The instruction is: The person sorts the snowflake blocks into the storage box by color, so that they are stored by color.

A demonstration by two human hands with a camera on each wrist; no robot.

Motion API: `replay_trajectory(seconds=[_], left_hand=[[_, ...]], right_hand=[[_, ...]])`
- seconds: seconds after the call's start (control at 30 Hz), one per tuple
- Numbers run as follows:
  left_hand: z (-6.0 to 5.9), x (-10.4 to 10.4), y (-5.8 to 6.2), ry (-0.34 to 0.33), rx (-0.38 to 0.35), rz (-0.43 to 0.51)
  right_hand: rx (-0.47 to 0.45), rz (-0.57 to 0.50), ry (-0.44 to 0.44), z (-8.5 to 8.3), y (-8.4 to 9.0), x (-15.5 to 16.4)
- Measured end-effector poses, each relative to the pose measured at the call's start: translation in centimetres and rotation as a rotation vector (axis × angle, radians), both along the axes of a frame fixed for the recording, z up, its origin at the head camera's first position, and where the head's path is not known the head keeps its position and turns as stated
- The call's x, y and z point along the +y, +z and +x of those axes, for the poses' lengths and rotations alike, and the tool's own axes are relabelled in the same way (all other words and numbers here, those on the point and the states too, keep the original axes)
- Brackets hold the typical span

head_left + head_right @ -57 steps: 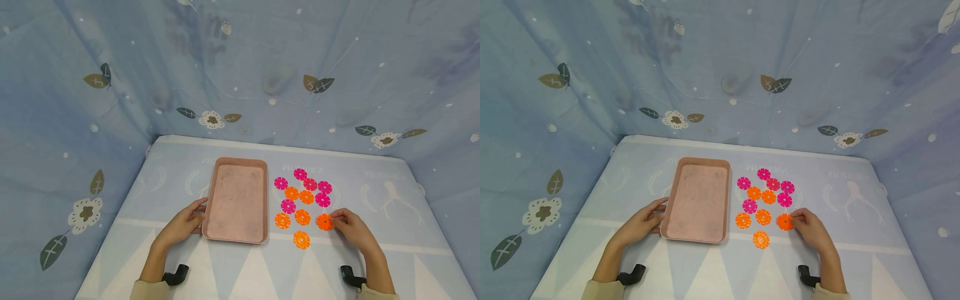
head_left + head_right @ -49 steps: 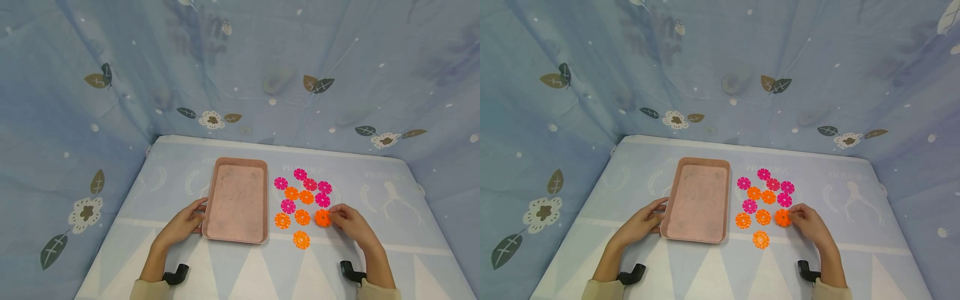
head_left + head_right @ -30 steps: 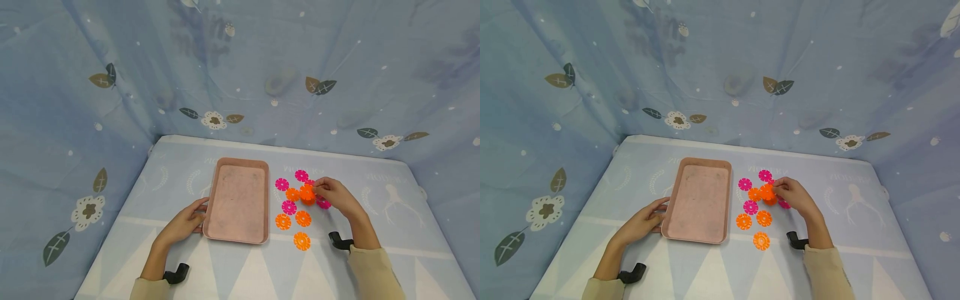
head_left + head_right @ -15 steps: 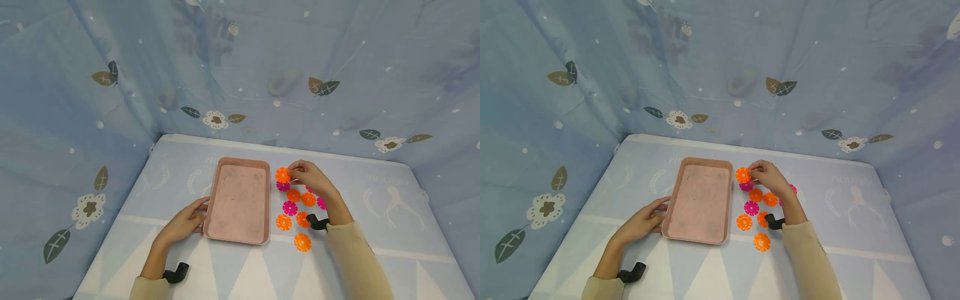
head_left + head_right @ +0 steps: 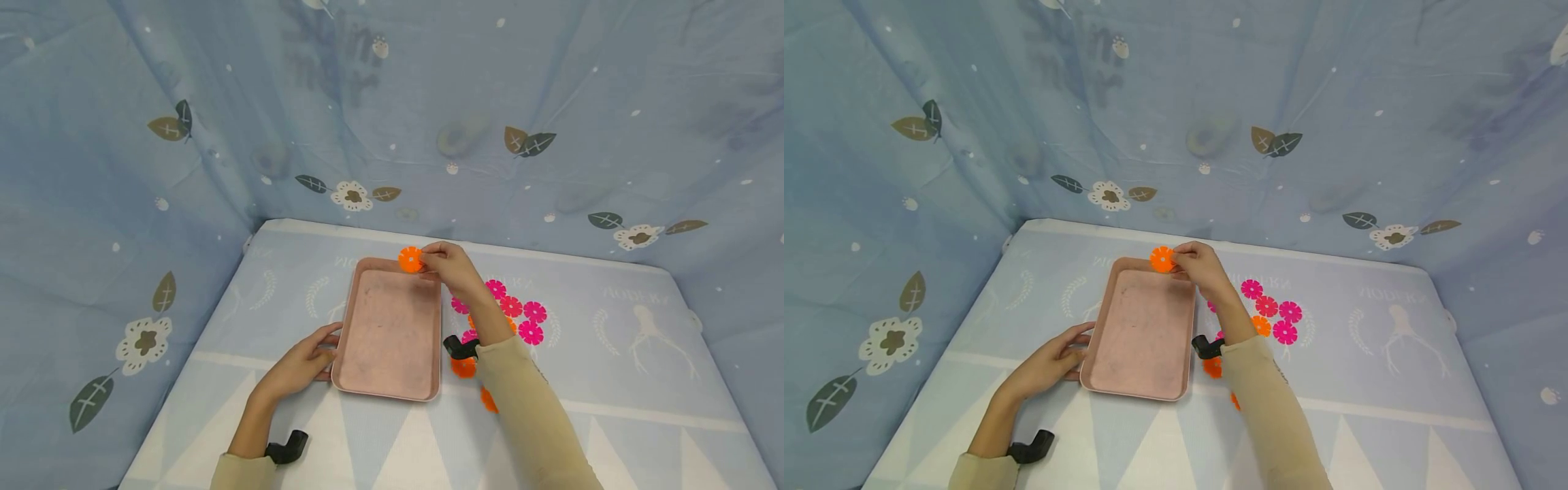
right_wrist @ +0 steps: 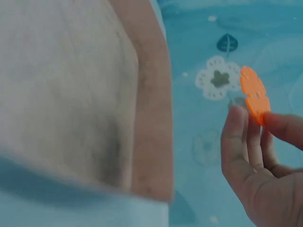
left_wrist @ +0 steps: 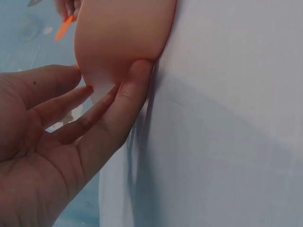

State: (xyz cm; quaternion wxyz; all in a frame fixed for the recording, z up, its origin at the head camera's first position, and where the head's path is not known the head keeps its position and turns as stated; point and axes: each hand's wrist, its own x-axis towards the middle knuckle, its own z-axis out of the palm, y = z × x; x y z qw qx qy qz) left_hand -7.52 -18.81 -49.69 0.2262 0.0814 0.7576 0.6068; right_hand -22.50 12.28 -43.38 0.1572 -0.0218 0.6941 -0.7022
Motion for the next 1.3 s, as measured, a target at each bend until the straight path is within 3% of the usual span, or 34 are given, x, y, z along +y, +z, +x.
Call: replay_trajectory(seconds=[0.33, 0.57, 0.73, 1.13, 1.3], left_hand=[[-0.1, -0.1, -0.3, -0.008, -0.003, 0.019], [0.0, -0.1, -0.1, 0.008, -0.001, -0.005], [-0.1, -0.1, -0.2, 0.002, -0.003, -0.007], [-0.1, 0.0, -0.1, 0.0, -0.005, -0.003], [-0.1, 0.0, 0.1, 0.005, -0.014, -0.012]], right_hand=[[-0.097, -0.145, -0.193, -0.5, -2.9, -5.6], [-0.211, -0.165, -0.229, -0.2, -5.7, -7.6], [-0.235, -0.155, -0.246, 0.1, -6.9, -8.2], [-0.23, -0.08, -0.223, 0.4, -7.1, -8.6], [-0.17, 0.029, -0.179, 0.8, -6.5, -8.7]])
